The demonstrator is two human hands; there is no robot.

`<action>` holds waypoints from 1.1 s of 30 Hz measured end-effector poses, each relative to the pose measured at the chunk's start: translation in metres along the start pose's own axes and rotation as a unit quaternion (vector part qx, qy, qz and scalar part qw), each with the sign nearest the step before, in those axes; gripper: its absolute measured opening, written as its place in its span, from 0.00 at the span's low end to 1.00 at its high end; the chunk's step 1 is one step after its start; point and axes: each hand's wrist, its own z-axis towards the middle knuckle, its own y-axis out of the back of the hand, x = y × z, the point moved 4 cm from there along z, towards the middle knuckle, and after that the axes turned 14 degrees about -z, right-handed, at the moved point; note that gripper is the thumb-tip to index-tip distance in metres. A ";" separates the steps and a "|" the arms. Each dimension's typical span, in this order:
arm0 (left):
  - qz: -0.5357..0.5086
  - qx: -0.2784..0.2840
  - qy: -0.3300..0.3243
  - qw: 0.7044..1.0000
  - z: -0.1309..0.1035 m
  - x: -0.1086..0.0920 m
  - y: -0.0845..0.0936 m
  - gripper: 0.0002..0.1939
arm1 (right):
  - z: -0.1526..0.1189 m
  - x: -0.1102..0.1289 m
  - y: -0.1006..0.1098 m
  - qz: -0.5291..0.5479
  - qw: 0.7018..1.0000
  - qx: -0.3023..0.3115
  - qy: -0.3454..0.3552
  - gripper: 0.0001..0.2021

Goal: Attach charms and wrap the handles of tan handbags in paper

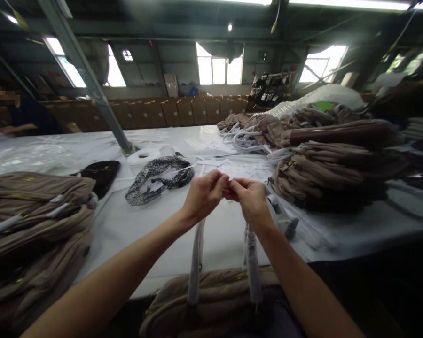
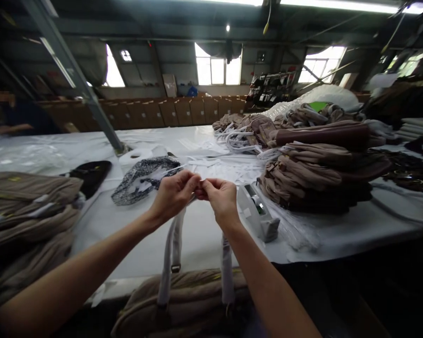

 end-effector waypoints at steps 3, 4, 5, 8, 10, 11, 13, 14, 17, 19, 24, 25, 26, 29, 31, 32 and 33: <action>-0.064 -0.014 0.037 0.997 0.008 -0.002 0.004 0.12 | -0.001 0.006 -0.001 -0.051 0.997 -0.012 0.054 0.10; -0.107 -0.012 0.070 0.992 0.012 0.000 0.005 0.09 | -0.001 0.008 -0.001 -0.074 0.994 -0.017 0.074 0.11; -0.153 -0.002 0.110 0.982 0.015 0.003 0.005 0.08 | -0.001 0.009 -0.001 -0.098 0.991 -0.023 0.092 0.11; -0.243 0.044 0.212 0.946 0.021 0.010 0.003 0.05 | -0.003 0.011 0.001 -0.180 0.974 -0.040 0.132 0.13; -0.257 0.055 0.238 0.935 0.022 0.012 0.002 0.05 | -0.005 0.013 0.003 -0.246 0.950 -0.074 0.177 0.13; -0.260 0.052 0.242 0.933 0.022 0.012 0.001 0.05 | -0.006 0.016 0.004 -0.285 0.930 -0.095 0.211 0.12; -0.268 0.045 0.254 0.928 0.022 0.011 0.000 0.05 | -0.008 0.022 0.004 -0.360 0.880 -0.123 0.284 0.11; -0.273 0.045 0.261 0.925 0.022 0.010 -0.001 0.06 | -0.008 0.024 0.003 -0.389 0.857 -0.128 0.314 0.10; -0.276 0.055 0.268 0.922 0.025 0.011 -0.005 0.05 | -0.004 0.030 0.005 -0.426 0.815 -0.129 0.372 0.08; -0.234 0.044 0.224 0.945 0.029 0.014 -0.004 0.05 | -0.001 0.030 0.007 -0.452 0.784 -0.127 0.406 0.08; -0.074 -0.020 0.058 0.995 0.037 0.023 -0.001 0.04 | 0.001 0.020 0.010 -0.521 0.705 -0.089 0.473 0.07; -0.066 -0.028 0.052 0.996 0.038 0.025 -0.001 0.05 | 0.001 0.019 0.011 -0.524 0.701 -0.086 0.477 0.07; -0.062 -0.036 0.049 0.996 0.039 0.026 0.000 0.05 | 0.002 0.018 0.012 -0.526 0.698 -0.082 0.479 0.07; -0.047 -0.061 0.035 0.996 0.045 0.021 0.003 0.05 | 0.004 0.020 0.014 -0.516 0.710 -0.063 0.475 0.06; -0.068 -0.038 0.029 0.997 0.051 0.014 0.005 0.05 | 0.007 0.025 0.013 -0.489 0.735 -0.040 0.468 0.04; -0.089 -0.014 0.026 0.996 0.054 0.009 0.004 0.05 | 0.009 0.027 0.012 -0.473 0.748 -0.023 0.464 0.05; -0.113 0.013 0.023 0.993 0.056 0.005 0.004 0.05 | 0.011 0.028 0.010 -0.458 0.761 -0.004 0.459 0.06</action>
